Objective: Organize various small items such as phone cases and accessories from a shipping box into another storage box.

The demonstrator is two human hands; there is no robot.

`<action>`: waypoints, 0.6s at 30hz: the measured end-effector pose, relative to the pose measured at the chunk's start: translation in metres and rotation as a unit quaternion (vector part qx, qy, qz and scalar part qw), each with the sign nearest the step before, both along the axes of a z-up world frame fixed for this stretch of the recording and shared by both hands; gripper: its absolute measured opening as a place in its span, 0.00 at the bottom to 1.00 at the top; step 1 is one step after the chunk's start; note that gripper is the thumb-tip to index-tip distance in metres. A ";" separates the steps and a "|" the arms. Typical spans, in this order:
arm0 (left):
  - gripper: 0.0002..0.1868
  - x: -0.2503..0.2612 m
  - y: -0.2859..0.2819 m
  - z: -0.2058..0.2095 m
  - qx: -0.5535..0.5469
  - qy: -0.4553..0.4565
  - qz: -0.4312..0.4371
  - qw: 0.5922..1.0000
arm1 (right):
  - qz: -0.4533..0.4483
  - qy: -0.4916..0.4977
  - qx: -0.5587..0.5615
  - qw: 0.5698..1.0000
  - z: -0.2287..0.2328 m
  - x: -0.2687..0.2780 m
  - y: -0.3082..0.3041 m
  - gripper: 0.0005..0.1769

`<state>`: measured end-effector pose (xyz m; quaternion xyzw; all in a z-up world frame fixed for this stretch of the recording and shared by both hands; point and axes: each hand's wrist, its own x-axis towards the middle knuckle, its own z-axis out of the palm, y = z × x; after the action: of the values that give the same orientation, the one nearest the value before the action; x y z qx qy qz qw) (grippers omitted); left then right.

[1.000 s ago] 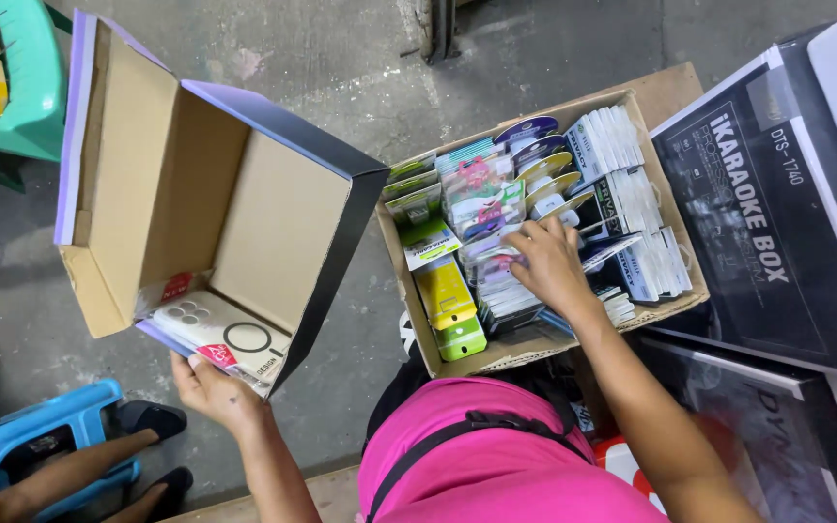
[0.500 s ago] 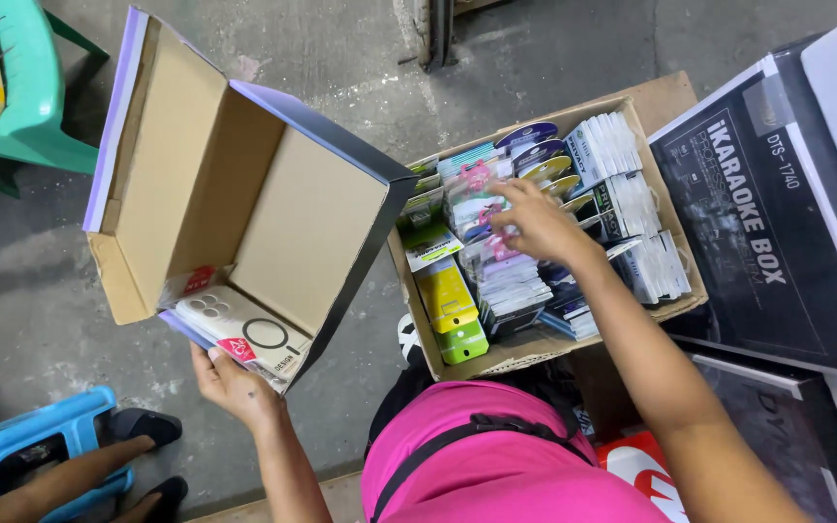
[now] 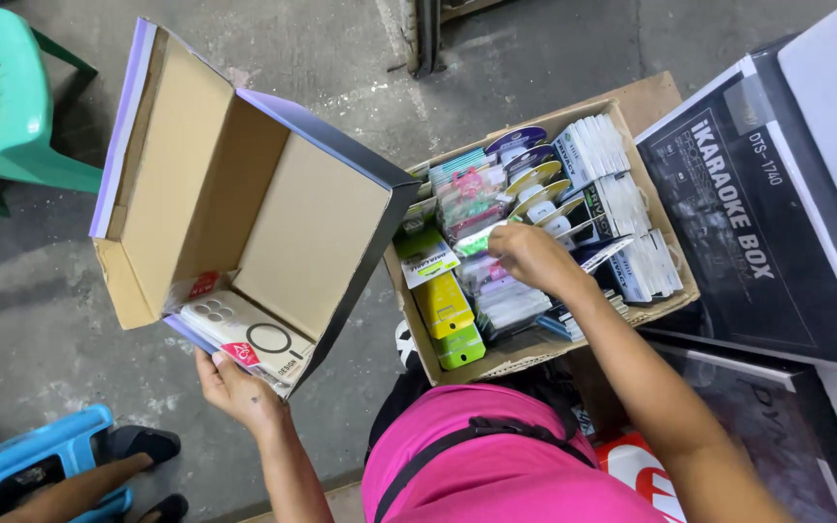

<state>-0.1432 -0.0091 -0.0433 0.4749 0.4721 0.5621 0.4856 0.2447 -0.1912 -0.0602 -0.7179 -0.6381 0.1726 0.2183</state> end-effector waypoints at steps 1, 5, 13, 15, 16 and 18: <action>0.20 0.002 0.001 0.001 0.000 -0.001 -0.002 1.000 | -0.002 -0.001 0.000 1.000 0.008 -0.001 -0.005 0.12; 0.20 0.006 0.000 0.007 0.001 0.016 -0.009 1.000 | 0.012 -0.014 0.005 1.000 0.054 -0.004 -0.026 0.11; 0.20 0.008 0.006 0.002 -0.018 0.030 -0.005 0.999 | -0.084 0.013 0.048 0.995 0.126 0.023 -0.067 0.12; 0.20 0.009 0.007 0.002 -0.015 0.026 -0.006 1.000 | -0.144 0.017 0.023 0.989 0.134 0.028 -0.073 0.07; 0.20 0.009 0.007 0.003 -0.015 0.025 -0.005 1.000 | -0.144 0.017 0.024 0.989 0.139 0.029 -0.077 0.07; 0.21 0.010 0.006 0.005 -0.008 0.026 -0.009 1.000 | -0.193 0.088 0.102 0.972 0.150 0.032 -0.084 0.10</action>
<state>-0.1330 -0.0027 -0.0384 0.4895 0.4849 0.5410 0.4822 0.2764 -0.2752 0.0898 -0.7835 -0.4798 0.1243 0.3748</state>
